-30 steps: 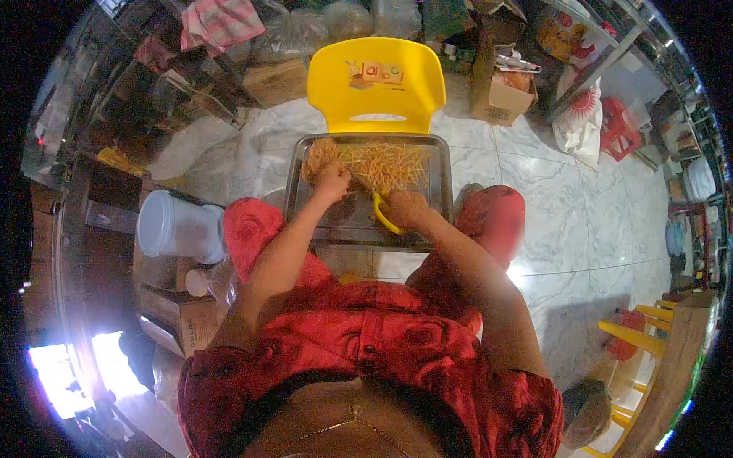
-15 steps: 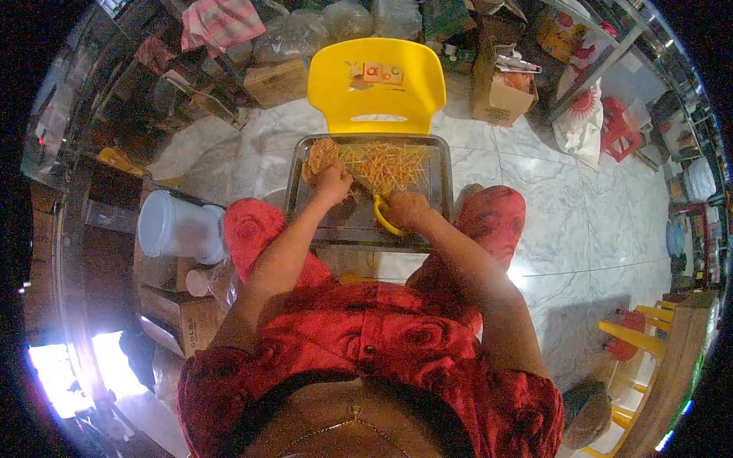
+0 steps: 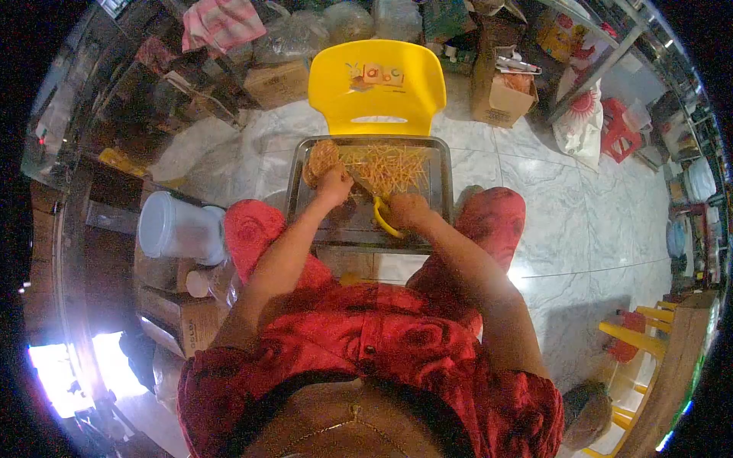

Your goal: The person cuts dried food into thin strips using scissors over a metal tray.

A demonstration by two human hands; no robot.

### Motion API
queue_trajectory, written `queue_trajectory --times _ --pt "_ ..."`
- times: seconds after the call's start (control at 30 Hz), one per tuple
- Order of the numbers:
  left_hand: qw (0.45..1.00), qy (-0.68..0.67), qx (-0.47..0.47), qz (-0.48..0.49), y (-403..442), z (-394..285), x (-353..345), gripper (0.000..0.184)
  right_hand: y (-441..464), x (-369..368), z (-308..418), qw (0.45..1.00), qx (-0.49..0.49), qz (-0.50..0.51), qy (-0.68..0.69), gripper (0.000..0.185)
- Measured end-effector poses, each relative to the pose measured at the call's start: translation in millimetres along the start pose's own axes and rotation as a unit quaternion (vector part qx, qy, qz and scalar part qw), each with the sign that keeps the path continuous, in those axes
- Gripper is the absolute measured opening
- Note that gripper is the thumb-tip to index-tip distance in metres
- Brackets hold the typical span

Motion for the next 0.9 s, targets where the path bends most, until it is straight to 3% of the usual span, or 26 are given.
queue_trajectory --times 0.3,0.5,0.6,0.67,0.83,0.9 --pt "0.999 0.036 -0.028 -0.02 6 4 -2 0.023 5 -7 -5 1.0 0.021 -0.013 -0.001 0.047" --pt "0.996 -0.037 -0.041 -0.064 17 16 -6 0.024 5 -4 -4 0.998 0.028 -0.04 0.031 0.044" --pt "0.988 -0.14 -0.013 -0.06 9 1 16 0.019 4 9 -4 0.995 0.014 -0.062 0.074 0.042" --pt "0.935 -0.35 0.004 -0.053 1 -14 30 0.011 0 17 -2 0.995 0.003 -0.059 0.084 0.041" --pt "0.911 -0.411 -0.005 -0.047 4 -17 41 0.005 3 25 -5 0.969 0.035 -0.167 0.179 0.045" --pt "0.91 -0.412 -0.01 -0.041 1 -23 46 0.005 2 28 -5 0.968 0.033 -0.162 0.186 0.043"
Point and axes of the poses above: each hand's wrist, its own y-axis towards the middle knuckle, its own x-axis out of the back of the hand, z = x × y, the point moved 6 cm from there along y, towards the middle knuckle, and after that the axes turned 3 degrees about -x, right-handed, at the moved point
